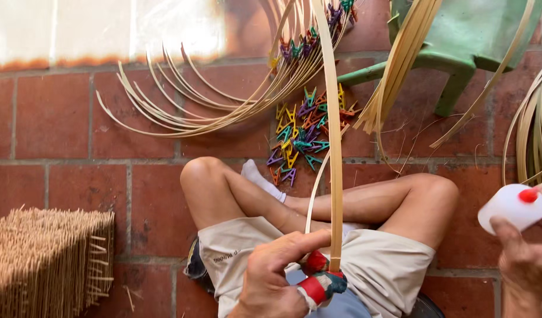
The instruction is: The person sits on a tiled floor and repeatedly glues thin bamboo strips to a curved bamboo frame, then secures each joint with a small clothespin. The person handles bamboo strips, glue, and clothespins, and places finished sections on the floor.
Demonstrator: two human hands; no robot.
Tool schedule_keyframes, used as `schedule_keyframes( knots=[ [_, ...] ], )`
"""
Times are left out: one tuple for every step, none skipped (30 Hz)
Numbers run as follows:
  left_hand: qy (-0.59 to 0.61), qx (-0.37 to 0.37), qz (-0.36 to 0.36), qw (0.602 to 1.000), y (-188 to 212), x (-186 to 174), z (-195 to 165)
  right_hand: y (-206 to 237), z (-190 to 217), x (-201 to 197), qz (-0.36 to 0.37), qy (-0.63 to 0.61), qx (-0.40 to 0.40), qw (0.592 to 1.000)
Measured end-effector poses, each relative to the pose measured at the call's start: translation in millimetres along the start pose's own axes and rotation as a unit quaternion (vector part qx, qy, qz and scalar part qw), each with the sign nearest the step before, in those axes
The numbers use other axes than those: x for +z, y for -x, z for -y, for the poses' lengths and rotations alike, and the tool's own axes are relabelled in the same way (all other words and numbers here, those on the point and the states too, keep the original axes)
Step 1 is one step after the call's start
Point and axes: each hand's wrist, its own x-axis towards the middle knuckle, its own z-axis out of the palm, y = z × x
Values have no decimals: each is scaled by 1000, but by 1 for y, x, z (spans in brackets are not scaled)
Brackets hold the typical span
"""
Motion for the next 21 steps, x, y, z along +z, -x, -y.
schedule_keyframes(
  knots=[
    [-5,12,3,1000,-6,-2,-1,-7,16,-2,-4,1,-3,1000],
    [-6,20,4,1000,-8,-1,-3,-6,34,-12,33,108,2,994],
    [-6,25,5,1000,-8,0,-4,-6,51,-19,57,152,-41,986],
    [-8,23,6,1000,-10,0,-5,-6,68,-25,78,194,-85,974],
    [-5,21,1,1000,-10,-2,-7,-13,86,-28,87,172,-183,964],
    [-1,17,-3,1000,-9,-1,-9,-15,102,-31,102,167,-238,951],
    [3,36,-2,999,-9,0,-10,-18,118,-35,117,160,-292,935],
    [5,55,-3,998,-9,0,-11,-18,134,-33,135,169,-309,926],
    [5,76,-7,997,-9,-2,-13,-22,148,-31,150,181,-330,914],
    [10,66,-5,998,-8,-4,-15,-26,162,-30,166,191,-351,902],
    [14,54,-2,998,-5,-5,-17,-29,174,-28,179,205,-373,887],
    [17,45,2,999,-4,-7,-18,-32,184,-24,187,216,-390,876],
    [17,61,2,998,-5,-9,-19,-34,192,-21,195,225,-406,864],
    [19,76,3,997,-4,-10,-20,-34,199,-19,202,232,-415,856],
    [21,93,5,995,-4,-11,-20,-34,205,-18,206,240,-423,849],
    [16,89,5,996,-4,-12,-20,-33,209,-18,207,247,-423,847],
    [12,83,5,996,-3,-12,-20,-30,212,-18,209,254,-420,846],
    [8,76,6,997,-1,-13,-20,-27,214,-19,210,260,-417,845],
    [10,79,7,997,-1,-14,-20,-25,215,-19,204,270,-414,845],
    [13,81,8,997,0,-15,-20,-23,216,-19,199,279,-411,845],
    [16,82,9,996,2,-16,-20,-20,217,-20,195,288,-407,845]
  ],
)
